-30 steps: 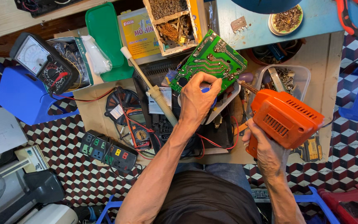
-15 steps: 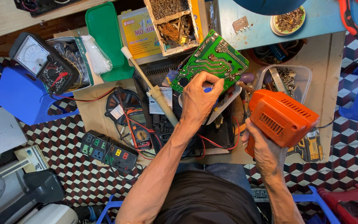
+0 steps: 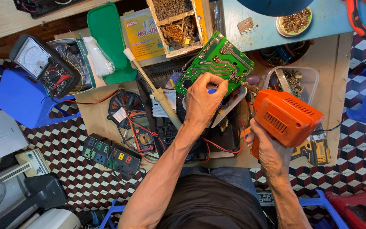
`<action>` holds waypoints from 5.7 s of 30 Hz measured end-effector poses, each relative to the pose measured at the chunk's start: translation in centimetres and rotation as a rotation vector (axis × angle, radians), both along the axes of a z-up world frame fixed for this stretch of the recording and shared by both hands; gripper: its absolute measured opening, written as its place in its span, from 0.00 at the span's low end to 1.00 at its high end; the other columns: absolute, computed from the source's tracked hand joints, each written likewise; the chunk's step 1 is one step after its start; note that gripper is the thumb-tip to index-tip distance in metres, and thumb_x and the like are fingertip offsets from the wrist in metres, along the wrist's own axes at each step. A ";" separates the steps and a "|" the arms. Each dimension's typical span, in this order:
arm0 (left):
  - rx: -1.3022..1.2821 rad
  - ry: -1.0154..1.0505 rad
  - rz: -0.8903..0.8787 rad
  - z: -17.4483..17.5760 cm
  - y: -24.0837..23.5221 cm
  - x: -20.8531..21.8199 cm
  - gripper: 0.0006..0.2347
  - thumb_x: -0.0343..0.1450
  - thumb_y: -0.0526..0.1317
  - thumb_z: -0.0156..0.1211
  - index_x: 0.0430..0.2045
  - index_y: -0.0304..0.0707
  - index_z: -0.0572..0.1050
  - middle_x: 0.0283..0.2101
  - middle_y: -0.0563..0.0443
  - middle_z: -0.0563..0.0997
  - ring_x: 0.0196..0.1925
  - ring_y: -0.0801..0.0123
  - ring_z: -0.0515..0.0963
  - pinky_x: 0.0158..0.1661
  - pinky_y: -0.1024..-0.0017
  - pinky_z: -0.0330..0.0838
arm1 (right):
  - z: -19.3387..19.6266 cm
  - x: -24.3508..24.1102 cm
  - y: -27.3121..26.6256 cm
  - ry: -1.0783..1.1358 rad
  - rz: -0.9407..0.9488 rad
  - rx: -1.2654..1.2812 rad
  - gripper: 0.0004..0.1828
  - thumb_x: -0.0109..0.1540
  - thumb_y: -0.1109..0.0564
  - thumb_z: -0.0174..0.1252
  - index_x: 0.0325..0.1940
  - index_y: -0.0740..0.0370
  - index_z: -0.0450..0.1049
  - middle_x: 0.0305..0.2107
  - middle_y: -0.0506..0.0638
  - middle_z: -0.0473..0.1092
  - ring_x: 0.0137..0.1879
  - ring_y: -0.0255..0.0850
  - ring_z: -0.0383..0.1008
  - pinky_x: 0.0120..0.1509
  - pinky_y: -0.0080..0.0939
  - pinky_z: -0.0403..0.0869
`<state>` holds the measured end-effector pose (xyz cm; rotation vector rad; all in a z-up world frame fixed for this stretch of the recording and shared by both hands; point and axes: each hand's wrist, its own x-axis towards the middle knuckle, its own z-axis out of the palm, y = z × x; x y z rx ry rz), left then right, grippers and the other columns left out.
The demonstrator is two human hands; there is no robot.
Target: The person uses a heat gun to apply heat to a green circuit board, then sets it aside. They pick up a yellow circuit board and inspect it, followed by handling a metal heatsink and a small screwdriver. The person continues to manipulate the heatsink and circuit board while seated at a cluttered workbench.
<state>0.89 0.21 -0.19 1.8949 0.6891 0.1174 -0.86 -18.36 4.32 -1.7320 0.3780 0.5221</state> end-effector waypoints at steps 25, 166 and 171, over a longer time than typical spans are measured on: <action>-0.022 -0.011 -0.002 -0.2 -0.2 0.3 0.07 0.68 0.39 0.67 0.28 0.35 0.78 0.33 0.48 0.84 0.34 0.66 0.85 0.37 0.69 0.78 | 0.1 0.2 -0.1 0.026 -0.016 -0.012 0.10 0.64 0.60 0.62 0.48 0.66 0.74 0.24 0.48 0.73 0.28 0.34 0.75 0.32 0.35 0.78; 0.517 -0.011 -0.026 -3.5 -0.5 -3.5 0.56 0.52 0.49 0.83 0.72 0.42 0.46 0.73 0.29 0.52 0.74 0.38 0.52 0.69 0.45 0.45 | -1.2 11.5 -14.0 -0.531 0.212 -0.331 0.32 0.69 0.55 0.60 0.74 0.72 0.61 0.55 0.63 0.72 0.48 0.40 0.79 0.53 0.35 0.75; 0.523 0.006 -0.099 -4.2 0.1 -2.2 0.61 0.47 0.56 0.83 0.72 0.46 0.43 0.74 0.31 0.48 0.76 0.40 0.48 0.71 0.39 0.35 | -2.5 -2.6 -18.7 -0.074 -0.125 -0.326 0.33 0.65 0.59 0.57 0.72 0.71 0.59 0.63 0.61 0.67 0.45 0.44 0.78 0.48 0.36 0.75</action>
